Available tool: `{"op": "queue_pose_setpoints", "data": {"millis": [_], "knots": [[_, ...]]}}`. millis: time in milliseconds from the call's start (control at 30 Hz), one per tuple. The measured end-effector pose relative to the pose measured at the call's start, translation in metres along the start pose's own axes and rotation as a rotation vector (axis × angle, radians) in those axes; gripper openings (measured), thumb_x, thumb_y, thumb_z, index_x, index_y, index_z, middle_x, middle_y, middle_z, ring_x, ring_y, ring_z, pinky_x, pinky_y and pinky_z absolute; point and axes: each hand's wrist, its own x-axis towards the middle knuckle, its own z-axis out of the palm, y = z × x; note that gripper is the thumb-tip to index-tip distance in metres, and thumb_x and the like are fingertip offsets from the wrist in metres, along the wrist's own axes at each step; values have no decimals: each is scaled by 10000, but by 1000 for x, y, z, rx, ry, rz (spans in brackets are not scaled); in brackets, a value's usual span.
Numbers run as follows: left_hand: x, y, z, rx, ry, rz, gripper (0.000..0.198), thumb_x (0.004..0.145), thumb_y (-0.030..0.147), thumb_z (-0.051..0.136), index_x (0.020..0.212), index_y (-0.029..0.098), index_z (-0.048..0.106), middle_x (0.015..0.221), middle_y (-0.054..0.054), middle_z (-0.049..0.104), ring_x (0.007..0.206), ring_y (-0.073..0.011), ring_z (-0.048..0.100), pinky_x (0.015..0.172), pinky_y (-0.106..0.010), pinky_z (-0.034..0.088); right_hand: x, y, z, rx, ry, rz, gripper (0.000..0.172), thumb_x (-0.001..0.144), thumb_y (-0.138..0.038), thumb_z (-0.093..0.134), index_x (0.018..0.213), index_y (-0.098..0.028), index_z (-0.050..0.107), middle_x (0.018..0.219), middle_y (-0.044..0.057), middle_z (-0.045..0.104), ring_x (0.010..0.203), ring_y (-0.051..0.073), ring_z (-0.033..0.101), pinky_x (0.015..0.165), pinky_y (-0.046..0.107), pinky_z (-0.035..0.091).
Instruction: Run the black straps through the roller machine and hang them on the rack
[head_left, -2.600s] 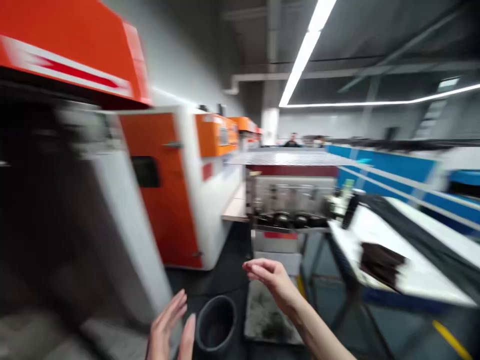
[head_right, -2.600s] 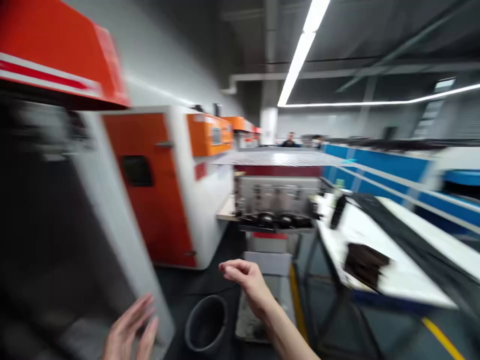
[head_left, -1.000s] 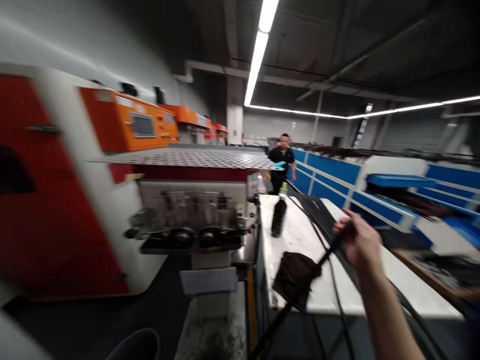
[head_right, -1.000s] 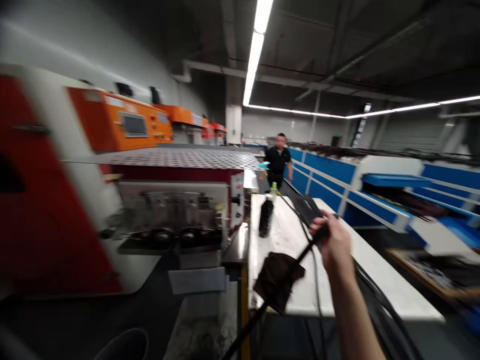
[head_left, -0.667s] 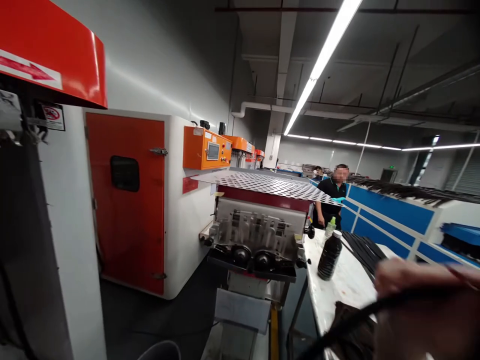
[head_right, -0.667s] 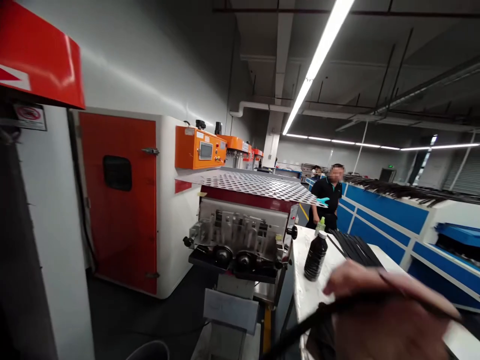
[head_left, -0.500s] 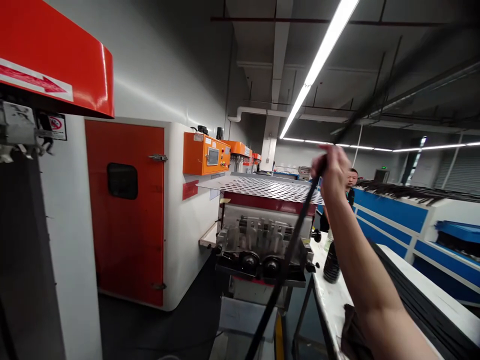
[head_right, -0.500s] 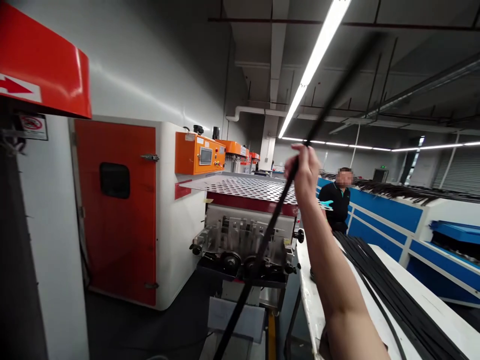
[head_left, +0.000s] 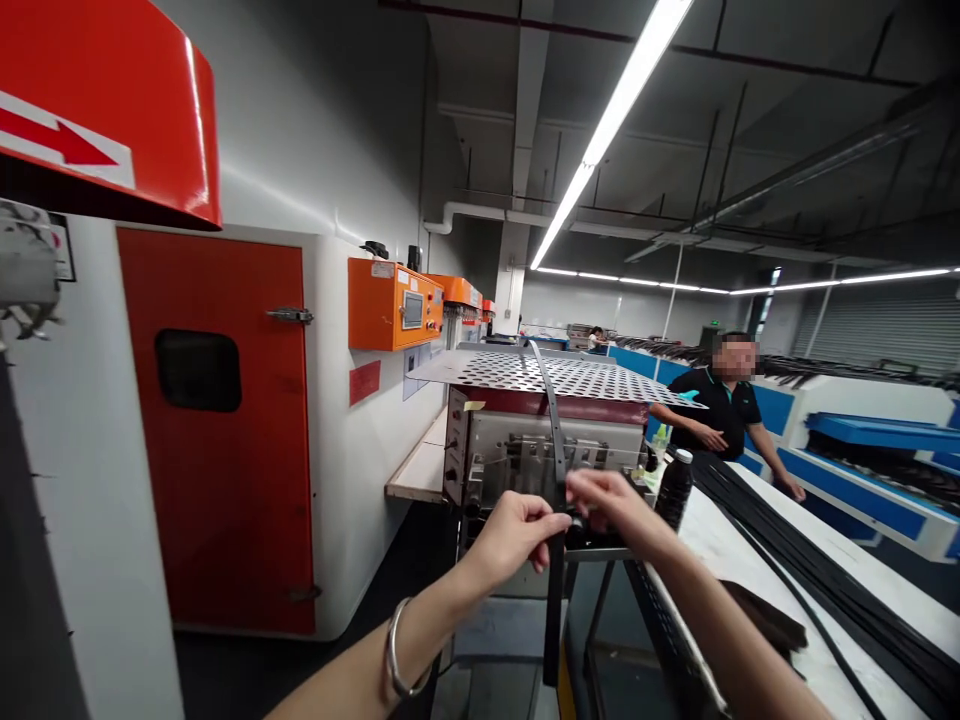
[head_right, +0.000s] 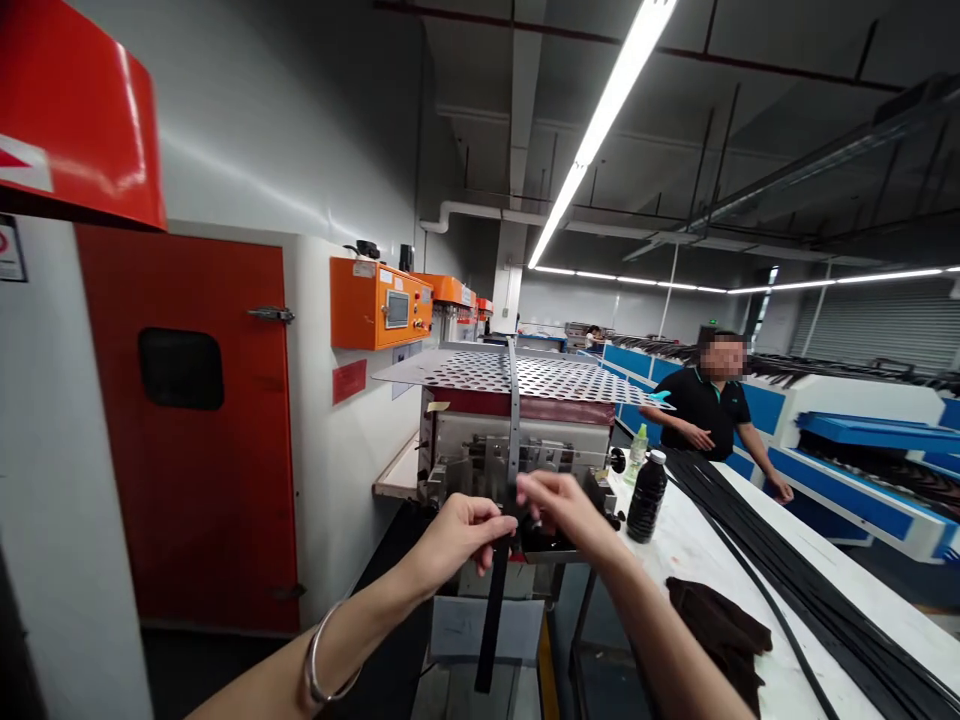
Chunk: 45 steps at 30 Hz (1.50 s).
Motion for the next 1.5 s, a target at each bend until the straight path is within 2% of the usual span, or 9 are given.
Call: {"op": "queue_pose_setpoints", "data": {"millis": [167, 267, 333, 467, 567, 667, 900, 1167, 1500], "knots": [[28, 18, -21, 65, -53, -28, 590, 790, 705, 517, 720, 125, 599, 603, -29, 638, 355, -61, 449, 320, -193, 251, -22, 9, 25, 130, -53, 69, 390, 782, -598, 677, 673, -242, 560, 545, -33, 490, 455, 119, 401, 454, 264, 293], [65, 67, -37, -8, -90, 43, 378, 833, 490, 632, 851, 114, 598, 805, -55, 670, 450, -33, 464, 363, -175, 248, -10, -4, 12, 16, -151, 30, 389, 811, -578, 655, 715, -217, 550, 606, -28, 559, 483, 111, 451, 448, 239, 321], [94, 109, -47, -46, -127, 114, 227, 821, 316, 693, 808, 108, 601, 765, -26, 617, 507, -23, 460, 430, -178, 288, 5, -22, -3, -73, -168, -77, 360, 833, -542, 650, 768, -198, 567, 663, -22, 583, 522, 109, 500, 462, 228, 381], [140, 185, -59, -57, -144, 329, 124, 825, 193, 694, 789, 98, 623, 745, -15, 555, 578, -30, 470, 525, -219, 343, 46, -66, -35, -269, -28, -384, 296, 853, -473, 656, 804, -188, 590, 730, -2, 608, 625, 130, 582, 568, 250, 490], [157, 214, -59, -4, -111, 446, 93, 834, 151, 685, 801, 89, 625, 762, -42, 581, 600, -42, 492, 554, -236, 359, 74, -81, -47, -392, 64, -507, 272, 875, -445, 633, 789, -189, 600, 724, 4, 622, 625, 134, 592, 592, 261, 501], [159, 213, -56, 54, -45, 480, 87, 845, 139, 673, 812, 99, 602, 726, -22, 577, 577, -43, 512, 578, -239, 390, 90, -71, -51, -467, 119, -553, 285, 884, -423, 621, 729, -190, 572, 702, -4, 592, 615, 130, 580, 570, 251, 492], [144, 170, -47, 83, 85, 540, 122, 849, 76, 631, 780, 136, 551, 690, 18, 534, 503, -46, 520, 514, -242, 471, 99, -36, -45, -282, 19, -492, 297, 856, -472, 647, 798, -198, 546, 716, -11, 567, 631, 141, 600, 595, 273, 563], [136, 134, -48, 117, 83, 516, 125, 850, 86, 628, 776, 146, 546, 658, 39, 519, 481, -38, 515, 472, -212, 496, 102, -12, -34, -275, -71, -440, 296, 905, -459, 584, 763, -213, 501, 728, 11, 627, 678, 177, 653, 638, 288, 551], [141, 127, -41, 158, 86, 508, 144, 826, 106, 643, 730, 157, 549, 595, 33, 510, 509, -76, 531, 469, -245, 459, 88, -13, -52, -442, -46, -378, 218, 924, -386, 549, 809, -203, 525, 717, 9, 651, 657, 172, 654, 578, 246, 488]]}}
